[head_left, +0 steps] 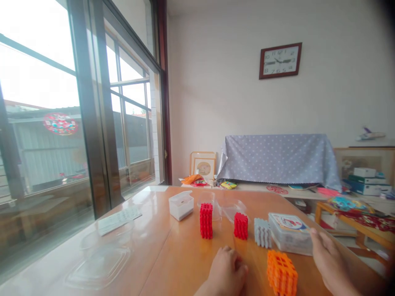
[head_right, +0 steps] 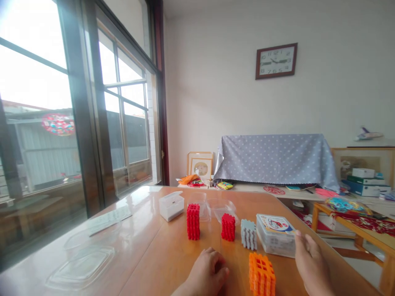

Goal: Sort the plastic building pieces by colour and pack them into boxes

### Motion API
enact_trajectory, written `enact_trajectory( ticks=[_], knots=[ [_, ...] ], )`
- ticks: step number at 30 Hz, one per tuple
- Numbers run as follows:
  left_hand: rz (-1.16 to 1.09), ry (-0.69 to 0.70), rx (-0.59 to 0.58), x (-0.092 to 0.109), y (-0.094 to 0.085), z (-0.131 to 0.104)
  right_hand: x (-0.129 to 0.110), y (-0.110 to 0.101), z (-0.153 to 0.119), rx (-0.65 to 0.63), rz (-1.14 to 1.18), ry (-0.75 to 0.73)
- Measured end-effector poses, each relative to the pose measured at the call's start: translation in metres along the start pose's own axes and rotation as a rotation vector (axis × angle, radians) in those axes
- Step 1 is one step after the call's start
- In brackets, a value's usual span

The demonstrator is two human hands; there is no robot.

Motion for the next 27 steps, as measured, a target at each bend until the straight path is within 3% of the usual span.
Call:
enact_trajectory(
  ticks=[4,10,14,17,21,24,27],
  knots=[
    [-0.017,-0.007,0.011,-0.003,0.000,0.001,-0.027,-0.011,-0.006,0.010,0.064,-0.023],
    [-0.013,0.026,-0.023,0.005,-0.010,-0.001,-0.125,-0.038,-0.048,0.054,0.360,-0.120],
    [0.004,0.079,-0.041,0.008,-0.012,-0.001,-0.184,-0.043,-0.082,-0.002,0.610,-0.098],
    [-0.036,0.077,-0.028,0.005,-0.009,-0.002,-0.218,-0.028,-0.122,-0.110,0.765,-0.064],
    [-0.266,-0.034,0.082,-0.007,-0.014,-0.001,-0.241,0.017,-0.188,-0.354,0.749,-0.036],
    [-0.393,-0.196,0.266,-0.024,-0.037,0.000,-0.239,0.050,-0.227,-0.483,0.645,-0.060],
    [-0.383,-0.317,0.398,-0.041,-0.075,0.002,-0.229,0.070,-0.249,-0.566,0.557,-0.126]
  ],
)
Point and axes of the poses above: each hand's wrist, its own z-axis towards the middle knuckle, its own y-axis out of the palm, x = y × z, the point moved 6 cm from there along z, towards the middle knuckle, and after that the axes turned 2 degrees about x, right-handed, at the moved point
